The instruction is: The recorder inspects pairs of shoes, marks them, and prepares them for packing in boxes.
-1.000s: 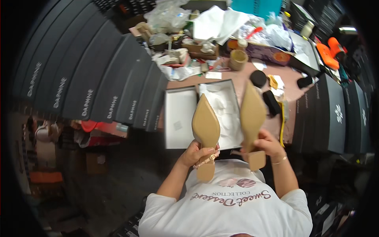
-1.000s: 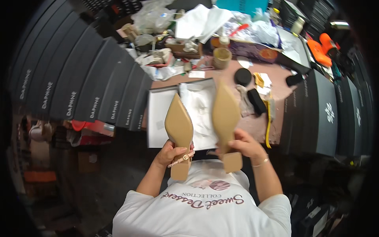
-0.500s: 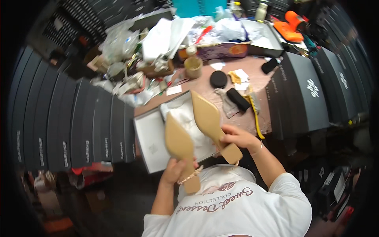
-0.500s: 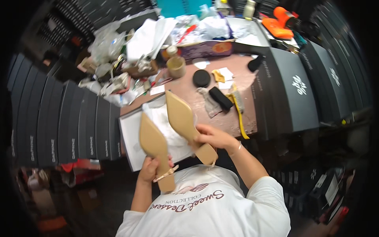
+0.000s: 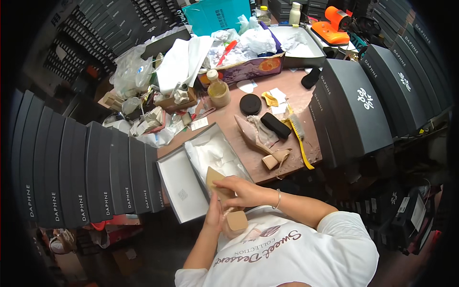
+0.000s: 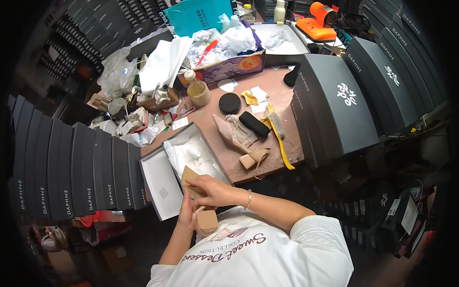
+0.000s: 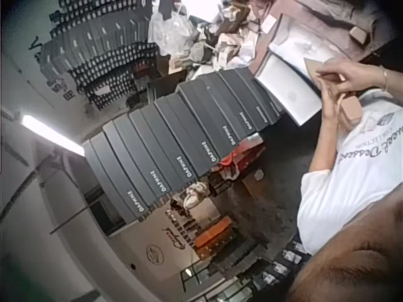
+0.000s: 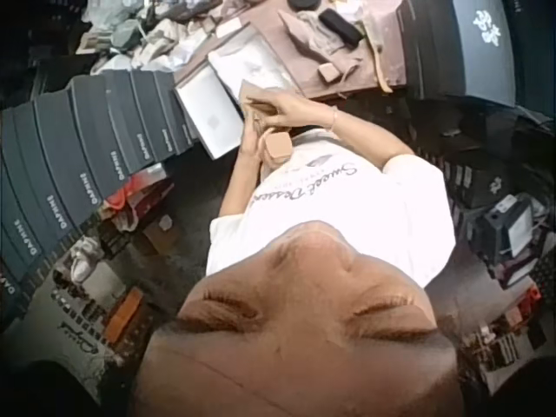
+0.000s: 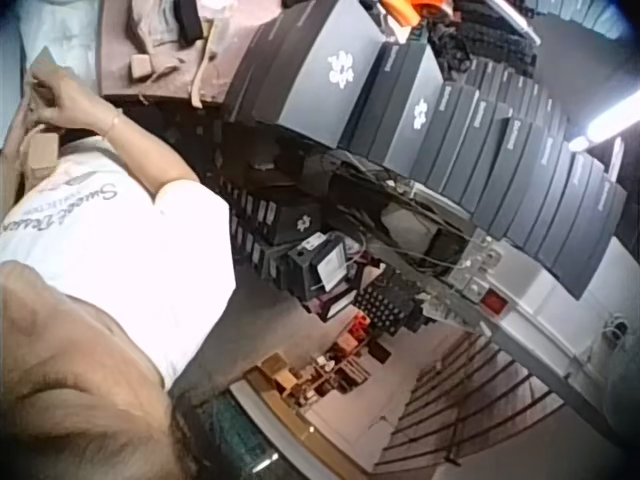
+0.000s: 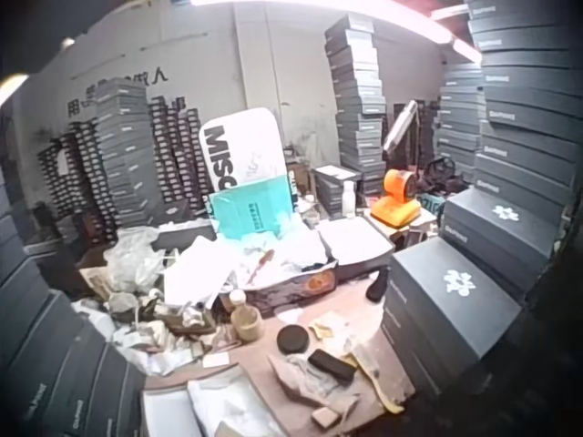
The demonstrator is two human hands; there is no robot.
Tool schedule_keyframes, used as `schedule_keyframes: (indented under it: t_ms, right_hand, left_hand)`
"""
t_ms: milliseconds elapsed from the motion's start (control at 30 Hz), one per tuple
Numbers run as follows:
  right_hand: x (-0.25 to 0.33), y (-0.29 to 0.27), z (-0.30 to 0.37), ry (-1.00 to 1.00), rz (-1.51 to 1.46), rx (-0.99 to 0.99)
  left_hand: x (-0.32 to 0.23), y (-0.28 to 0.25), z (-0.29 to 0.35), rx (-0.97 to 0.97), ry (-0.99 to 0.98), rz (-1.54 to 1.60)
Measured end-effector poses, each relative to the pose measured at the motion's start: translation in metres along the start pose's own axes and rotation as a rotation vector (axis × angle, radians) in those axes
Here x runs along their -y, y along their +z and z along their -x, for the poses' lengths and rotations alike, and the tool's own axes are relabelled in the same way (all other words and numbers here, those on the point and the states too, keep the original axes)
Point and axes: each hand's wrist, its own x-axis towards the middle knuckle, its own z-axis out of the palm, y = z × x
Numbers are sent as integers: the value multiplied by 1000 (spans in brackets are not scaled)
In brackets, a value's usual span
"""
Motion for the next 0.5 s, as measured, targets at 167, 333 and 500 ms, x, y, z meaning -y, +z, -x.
schedule_keyframes:
  t_ms: [167, 333, 500]
  right_hand:
    - [-12, -44, -11, 9, -64, -181]
    - [-116, -183, -38, 73, 575, -816]
    - [-183, -229, -71, 364, 1019, -674]
  left_hand:
    - [-11, -18, -4, 368, 43, 105]
    - [-12, -3, -6, 460, 24, 289]
    - [-18, -5, -21, 462, -23, 424]
